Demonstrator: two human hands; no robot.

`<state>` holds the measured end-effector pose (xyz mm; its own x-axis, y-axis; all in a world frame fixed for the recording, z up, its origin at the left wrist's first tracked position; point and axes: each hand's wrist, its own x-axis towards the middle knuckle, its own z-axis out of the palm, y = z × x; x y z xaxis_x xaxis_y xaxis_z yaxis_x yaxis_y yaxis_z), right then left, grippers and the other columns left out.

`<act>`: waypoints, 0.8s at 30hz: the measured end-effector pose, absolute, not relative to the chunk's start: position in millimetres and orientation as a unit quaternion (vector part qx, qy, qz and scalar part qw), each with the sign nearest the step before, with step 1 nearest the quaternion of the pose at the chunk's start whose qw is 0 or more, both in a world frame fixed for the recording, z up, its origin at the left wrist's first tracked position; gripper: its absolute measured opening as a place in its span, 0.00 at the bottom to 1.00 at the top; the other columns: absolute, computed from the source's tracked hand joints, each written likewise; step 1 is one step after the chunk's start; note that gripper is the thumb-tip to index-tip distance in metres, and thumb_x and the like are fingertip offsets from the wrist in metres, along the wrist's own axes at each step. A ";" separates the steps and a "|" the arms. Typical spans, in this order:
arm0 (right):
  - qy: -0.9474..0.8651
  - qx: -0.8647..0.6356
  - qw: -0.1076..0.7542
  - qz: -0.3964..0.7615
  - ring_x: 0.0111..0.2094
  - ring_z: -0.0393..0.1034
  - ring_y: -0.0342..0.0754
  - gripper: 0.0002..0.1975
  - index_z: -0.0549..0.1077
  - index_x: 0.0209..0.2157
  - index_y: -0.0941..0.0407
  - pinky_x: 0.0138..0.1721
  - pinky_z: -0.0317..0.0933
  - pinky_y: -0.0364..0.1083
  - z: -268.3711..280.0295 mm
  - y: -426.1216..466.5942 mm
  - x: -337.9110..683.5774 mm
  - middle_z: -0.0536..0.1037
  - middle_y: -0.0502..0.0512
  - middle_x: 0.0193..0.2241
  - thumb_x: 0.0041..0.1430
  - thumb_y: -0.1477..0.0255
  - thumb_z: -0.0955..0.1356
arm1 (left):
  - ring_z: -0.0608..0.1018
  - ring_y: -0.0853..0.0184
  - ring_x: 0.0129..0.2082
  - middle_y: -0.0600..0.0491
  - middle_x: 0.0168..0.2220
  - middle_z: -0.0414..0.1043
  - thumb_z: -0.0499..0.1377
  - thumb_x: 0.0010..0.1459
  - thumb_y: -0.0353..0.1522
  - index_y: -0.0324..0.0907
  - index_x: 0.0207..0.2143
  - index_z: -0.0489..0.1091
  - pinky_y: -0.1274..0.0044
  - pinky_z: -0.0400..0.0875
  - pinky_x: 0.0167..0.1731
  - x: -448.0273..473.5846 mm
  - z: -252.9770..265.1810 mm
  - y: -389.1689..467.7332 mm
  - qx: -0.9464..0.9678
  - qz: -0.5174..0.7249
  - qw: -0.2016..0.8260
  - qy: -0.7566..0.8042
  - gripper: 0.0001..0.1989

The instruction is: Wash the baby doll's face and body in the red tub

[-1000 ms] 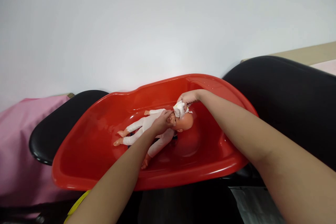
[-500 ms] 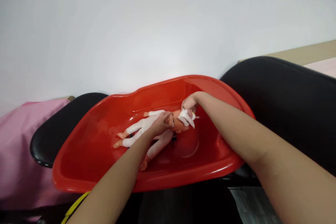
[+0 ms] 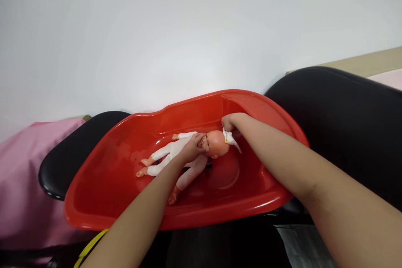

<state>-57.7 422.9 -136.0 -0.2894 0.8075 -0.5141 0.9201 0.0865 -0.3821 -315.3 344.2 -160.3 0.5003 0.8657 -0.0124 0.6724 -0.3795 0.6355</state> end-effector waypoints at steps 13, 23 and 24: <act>0.789 0.535 -0.017 -0.300 0.37 0.75 0.51 0.16 0.81 0.41 0.58 0.37 0.64 0.43 -120.4 421.2 -74.5 0.82 0.57 0.39 0.49 0.80 0.68 | 0.73 0.56 0.57 0.47 0.64 0.64 0.67 0.53 0.34 0.44 0.65 0.65 0.69 0.66 0.61 -316.6 -159.9 343.1 0.810 0.153 0.306 0.476 0.36; 0.752 0.505 -0.073 -0.417 0.28 0.68 0.45 0.10 0.78 0.32 0.59 0.32 0.62 0.43 -108.5 416.8 -75.5 0.77 0.52 0.27 0.47 0.70 0.68 | 0.73 0.55 0.58 0.48 0.66 0.63 0.66 0.54 0.34 0.49 0.66 0.65 0.70 0.66 0.61 -315.8 -157.3 340.8 0.801 0.149 0.313 0.488 0.36; 0.739 0.507 -0.076 -0.437 0.27 0.68 0.45 0.10 0.78 0.31 0.59 0.32 0.63 0.43 -107.4 415.2 -76.2 0.77 0.52 0.26 0.46 0.69 0.69 | 0.73 0.56 0.58 0.49 0.66 0.63 0.66 0.54 0.35 0.49 0.65 0.65 0.70 0.67 0.60 -315.7 -157.0 340.6 0.800 0.148 0.314 0.490 0.35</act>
<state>-76.2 415.2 -107.4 -0.4746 0.8158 -0.3304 0.6830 0.1046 -0.7229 -315.7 340.6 -157.0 0.4761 0.8766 -0.0706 0.6902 -0.3227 0.6477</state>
